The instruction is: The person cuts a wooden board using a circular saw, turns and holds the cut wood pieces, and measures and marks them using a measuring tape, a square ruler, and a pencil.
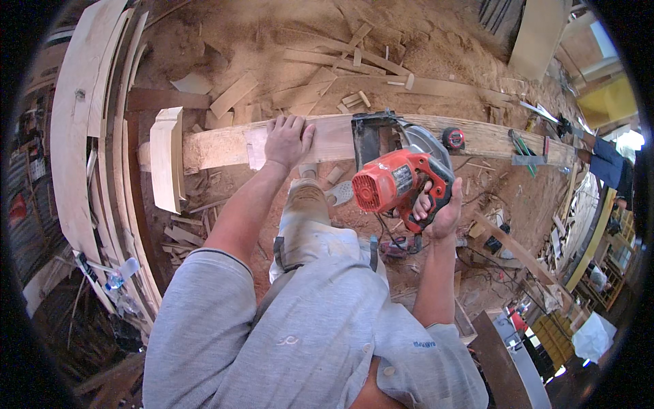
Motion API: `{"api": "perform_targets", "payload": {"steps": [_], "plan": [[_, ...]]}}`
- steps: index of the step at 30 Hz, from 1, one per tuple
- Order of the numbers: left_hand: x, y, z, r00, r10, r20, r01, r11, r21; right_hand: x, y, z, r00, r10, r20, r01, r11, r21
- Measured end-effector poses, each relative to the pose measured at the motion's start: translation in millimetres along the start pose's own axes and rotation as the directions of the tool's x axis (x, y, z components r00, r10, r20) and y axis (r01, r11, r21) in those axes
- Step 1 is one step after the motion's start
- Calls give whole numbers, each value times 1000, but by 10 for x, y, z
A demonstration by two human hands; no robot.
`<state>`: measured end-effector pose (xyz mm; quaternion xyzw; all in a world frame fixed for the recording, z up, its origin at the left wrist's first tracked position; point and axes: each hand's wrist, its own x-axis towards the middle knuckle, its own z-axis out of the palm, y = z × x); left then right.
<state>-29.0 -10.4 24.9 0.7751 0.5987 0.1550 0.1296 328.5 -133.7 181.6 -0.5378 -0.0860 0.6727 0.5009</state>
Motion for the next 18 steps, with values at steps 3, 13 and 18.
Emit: {"api": "perform_targets", "payload": {"steps": [3,13,18], "plan": [[5,1,-8,1000,-3,11,3,1000,6,14,-10,-4,1000,13,20,-14,1000,22],[9,-11,-3,1000,-14,22,14,1000,5,57,-30,57,1000,4,-23,-4,1000,-3],[15,-17,-14,999,4,41,-5,1000,19,92,-39,61,1000,-11,4,11,1000,2]]}}
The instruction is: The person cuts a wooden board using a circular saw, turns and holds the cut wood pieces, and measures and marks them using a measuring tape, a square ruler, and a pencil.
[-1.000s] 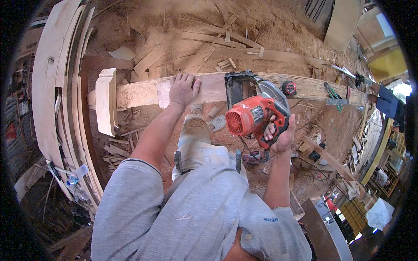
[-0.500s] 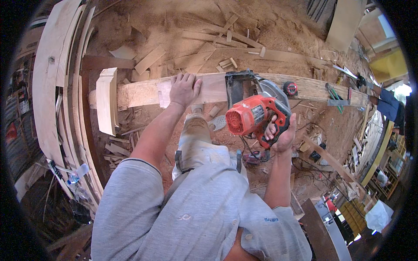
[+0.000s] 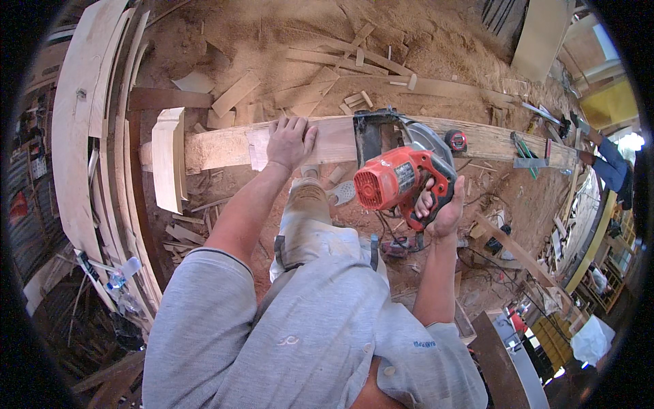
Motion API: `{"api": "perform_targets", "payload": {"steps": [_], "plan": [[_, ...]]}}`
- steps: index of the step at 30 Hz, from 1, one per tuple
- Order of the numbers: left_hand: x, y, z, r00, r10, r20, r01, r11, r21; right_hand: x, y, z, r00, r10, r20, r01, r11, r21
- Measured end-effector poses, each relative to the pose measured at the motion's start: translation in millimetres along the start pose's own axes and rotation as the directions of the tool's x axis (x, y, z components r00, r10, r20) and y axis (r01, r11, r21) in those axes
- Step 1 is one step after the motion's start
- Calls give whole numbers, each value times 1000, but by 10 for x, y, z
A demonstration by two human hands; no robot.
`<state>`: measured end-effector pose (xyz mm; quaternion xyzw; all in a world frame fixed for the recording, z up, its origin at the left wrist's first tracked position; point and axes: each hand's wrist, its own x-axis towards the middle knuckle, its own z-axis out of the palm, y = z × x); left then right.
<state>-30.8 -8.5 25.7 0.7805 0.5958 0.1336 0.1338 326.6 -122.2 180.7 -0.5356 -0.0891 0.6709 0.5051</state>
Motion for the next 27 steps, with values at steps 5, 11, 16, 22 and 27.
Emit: {"api": "perform_targets", "payload": {"steps": [5,11,16,22,27], "plan": [[-3,-12,15,1000,-6,11,6,1000,7,21,-17,37,1000,-5,-1,5,1000,7],[5,1,-3,1000,-14,19,14,1000,-5,62,-24,45,1000,-6,9,6,1000,-1],[8,-7,-3,1000,-16,19,16,1000,-17,104,-42,48,1000,-9,11,9,1000,-1],[11,-23,8,1000,-15,28,15,1000,-15,137,-65,98,1000,-8,10,8,1000,26],[19,-26,6,999,-2,32,2,1000,4,179,-49,73,999,-34,12,34,999,20]]}}
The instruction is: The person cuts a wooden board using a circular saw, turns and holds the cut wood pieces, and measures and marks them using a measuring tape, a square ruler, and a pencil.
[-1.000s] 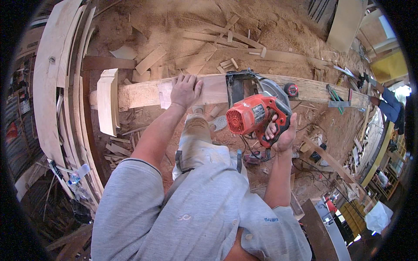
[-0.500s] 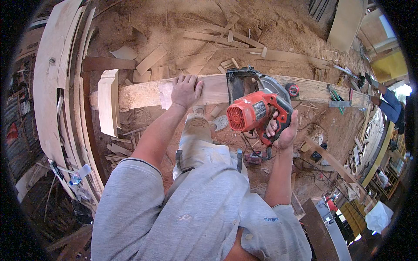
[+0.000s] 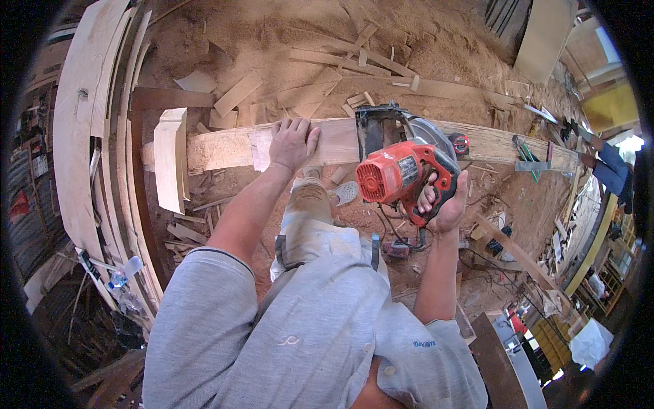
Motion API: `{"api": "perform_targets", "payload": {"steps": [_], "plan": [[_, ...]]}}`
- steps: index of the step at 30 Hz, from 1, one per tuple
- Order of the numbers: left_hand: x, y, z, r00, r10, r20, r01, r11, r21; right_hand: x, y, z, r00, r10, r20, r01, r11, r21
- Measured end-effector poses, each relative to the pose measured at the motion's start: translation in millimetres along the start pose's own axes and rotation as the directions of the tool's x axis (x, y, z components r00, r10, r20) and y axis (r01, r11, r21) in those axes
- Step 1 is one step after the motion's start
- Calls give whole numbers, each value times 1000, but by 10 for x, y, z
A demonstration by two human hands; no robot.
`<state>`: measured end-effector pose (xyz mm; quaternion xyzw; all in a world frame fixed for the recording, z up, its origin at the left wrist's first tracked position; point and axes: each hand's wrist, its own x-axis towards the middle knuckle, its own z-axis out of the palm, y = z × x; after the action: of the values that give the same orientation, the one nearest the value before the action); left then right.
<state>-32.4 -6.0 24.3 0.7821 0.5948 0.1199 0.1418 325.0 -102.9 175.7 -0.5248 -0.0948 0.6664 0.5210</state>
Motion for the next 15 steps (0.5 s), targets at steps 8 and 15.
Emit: {"api": "perform_targets", "payload": {"steps": [8,15], "plan": [[-1,7,-12,1000,1,-26,-2,1000,-20,-5,-53,108,998,10,-55,-12,1000,-23],[3,22,-29,1000,-4,-27,3,999,-36,21,-78,110,999,12,-32,-13,1000,-28]]}}
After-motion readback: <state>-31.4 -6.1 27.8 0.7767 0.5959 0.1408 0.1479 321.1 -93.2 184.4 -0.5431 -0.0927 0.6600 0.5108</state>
